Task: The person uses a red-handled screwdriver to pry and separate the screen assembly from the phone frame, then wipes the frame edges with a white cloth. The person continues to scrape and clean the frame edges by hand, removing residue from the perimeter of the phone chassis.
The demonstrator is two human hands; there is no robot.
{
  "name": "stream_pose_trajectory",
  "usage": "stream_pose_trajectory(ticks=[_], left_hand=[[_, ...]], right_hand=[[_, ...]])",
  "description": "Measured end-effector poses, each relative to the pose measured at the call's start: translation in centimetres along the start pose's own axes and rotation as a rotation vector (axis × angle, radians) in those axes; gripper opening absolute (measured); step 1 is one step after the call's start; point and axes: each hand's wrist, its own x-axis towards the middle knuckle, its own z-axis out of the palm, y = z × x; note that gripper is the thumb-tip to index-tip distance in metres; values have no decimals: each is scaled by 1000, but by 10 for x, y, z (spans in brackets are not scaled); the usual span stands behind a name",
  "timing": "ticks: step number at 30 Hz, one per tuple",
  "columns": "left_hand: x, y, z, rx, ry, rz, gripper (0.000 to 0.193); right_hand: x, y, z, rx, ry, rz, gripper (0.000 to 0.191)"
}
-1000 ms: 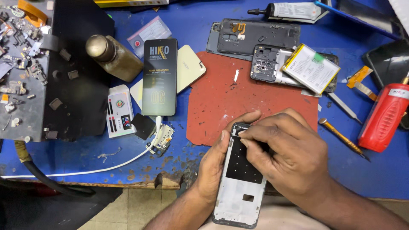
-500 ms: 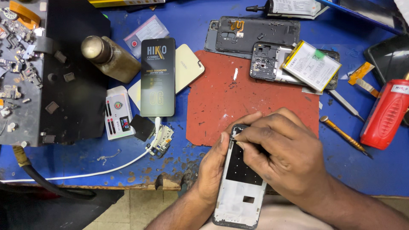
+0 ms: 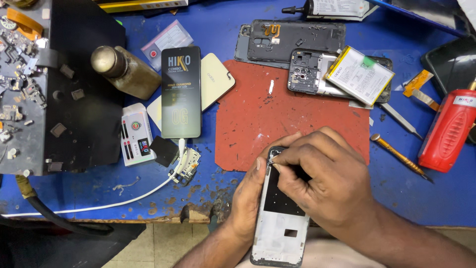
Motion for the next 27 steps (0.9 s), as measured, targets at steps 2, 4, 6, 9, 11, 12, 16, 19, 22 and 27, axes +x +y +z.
stream_pose_trajectory(ticks=[2,4,6,9,11,12,16,19,22,27], left_hand=[[-1,0,1,36,24,2,73],[-1,0,2,82,38,15,73],[-2,1,2,157,26,43,74],[-1,2,3,193,35,38,75],[-1,1,3,212,45,40,75],[-1,1,3,232,45,50,76],[-3,-1,2,277,51,71,76],[-4,-2,1,261,37,83,74],[-4,-4,0,285,38,110,73],[-4,-5,0,180,24,101,71]], right_hand=[[0,-1,2,-3,29,-14,17],[0,-1,4,-4,50,-20,18],[0,-1,6,0,58,-17,19],[1,1,7,-18,76,-8,20],[0,2,9,-12,99,-11,20],[0,3,9,-9,110,-12,20],[-3,6,12,-38,136,-19,21],[-6,7,16,-59,160,-13,21],[-8,7,18,-81,178,-3,22],[-4,8,13,45,140,-55,22]])
